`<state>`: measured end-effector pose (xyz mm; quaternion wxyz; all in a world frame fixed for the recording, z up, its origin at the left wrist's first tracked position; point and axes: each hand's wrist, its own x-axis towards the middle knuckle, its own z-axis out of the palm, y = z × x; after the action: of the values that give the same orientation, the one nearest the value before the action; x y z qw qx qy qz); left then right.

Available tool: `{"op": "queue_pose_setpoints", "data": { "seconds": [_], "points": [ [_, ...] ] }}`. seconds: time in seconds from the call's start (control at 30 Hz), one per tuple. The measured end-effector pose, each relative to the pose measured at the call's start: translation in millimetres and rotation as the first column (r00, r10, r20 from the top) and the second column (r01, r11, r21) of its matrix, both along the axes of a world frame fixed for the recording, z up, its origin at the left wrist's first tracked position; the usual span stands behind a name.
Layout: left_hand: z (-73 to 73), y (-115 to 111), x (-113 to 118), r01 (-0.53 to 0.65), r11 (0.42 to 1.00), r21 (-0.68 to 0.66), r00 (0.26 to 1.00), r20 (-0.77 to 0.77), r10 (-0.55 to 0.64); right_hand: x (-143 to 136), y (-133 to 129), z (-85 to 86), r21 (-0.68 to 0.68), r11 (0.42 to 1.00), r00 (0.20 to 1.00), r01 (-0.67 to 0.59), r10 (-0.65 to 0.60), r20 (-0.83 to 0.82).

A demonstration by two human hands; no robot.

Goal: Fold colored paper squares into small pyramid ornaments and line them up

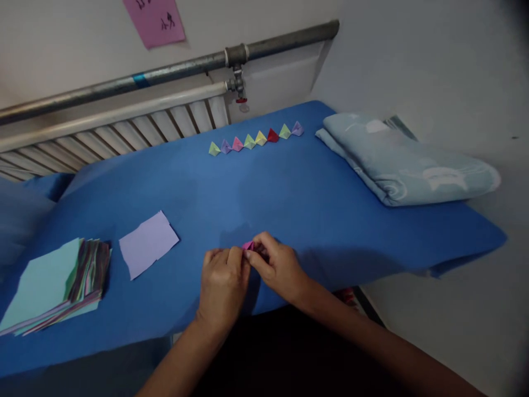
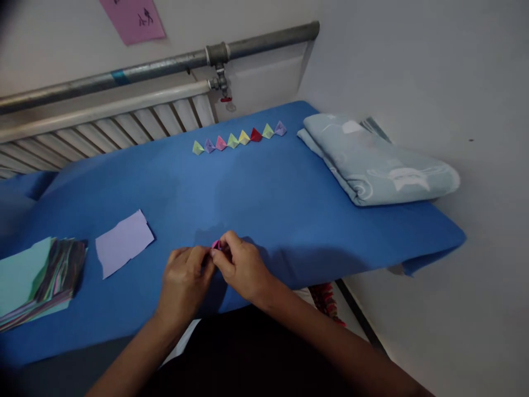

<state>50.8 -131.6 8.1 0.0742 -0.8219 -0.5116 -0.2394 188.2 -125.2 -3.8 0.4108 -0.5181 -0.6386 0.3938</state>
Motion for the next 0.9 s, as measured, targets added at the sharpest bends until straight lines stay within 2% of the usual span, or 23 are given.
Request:
{"op": "queue_pose_setpoints", "data": {
  "seconds": [0.13, 0.3, 0.4, 0.57, 0.63, 0.73, 0.9],
  "points": [
    [1.4, 0.3, 3.1, -0.066, 0.998, -0.008, 0.997, 0.037, 0.066, -3.3, 4.4, -0.2, -0.026, 1.0, 0.998, 0.016, -0.018, -0.068],
    [-1.3, 0.8, 5.1, -0.127, 0.992, -0.021, 0.984, 0.119, 0.129, -5.0, 9.7, -0.2, -0.015, 0.999, 0.999, 0.05, -0.05, -0.011],
    [-0.4, 1.2, 5.8, -0.162, 0.973, -0.165, 0.941, 0.27, 0.202, -6.3, 11.8, 2.6, 0.009, 0.997, 0.997, 0.07, -0.07, 0.019],
    [4.8, 3.3, 6.8, -0.092, 0.916, -0.391, 0.81, 0.506, 0.297, -8.9, 11.4, 2.0, -0.004, 0.998, 0.994, 0.066, -0.066, -0.088],
    [5.1, 4.3, 7.2, -0.074, 0.902, -0.426, 0.795, 0.521, 0.311, -9.7, 10.3, 0.4, -0.013, 0.998, 0.992, 0.062, -0.063, -0.106],
    [2.6, 5.7, 7.2, -0.084, 0.897, -0.433, 0.817, 0.486, 0.311, -10.0, 8.6, -0.6, 0.02, 0.996, 0.995, 0.084, -0.083, -0.05],
    [-5.6, 7.9, 4.3, -0.134, 0.929, -0.345, 0.882, 0.386, 0.27, -7.7, 6.7, 0.9, 0.113, 0.991, 0.995, 0.067, -0.075, 0.065]
  ]
}}
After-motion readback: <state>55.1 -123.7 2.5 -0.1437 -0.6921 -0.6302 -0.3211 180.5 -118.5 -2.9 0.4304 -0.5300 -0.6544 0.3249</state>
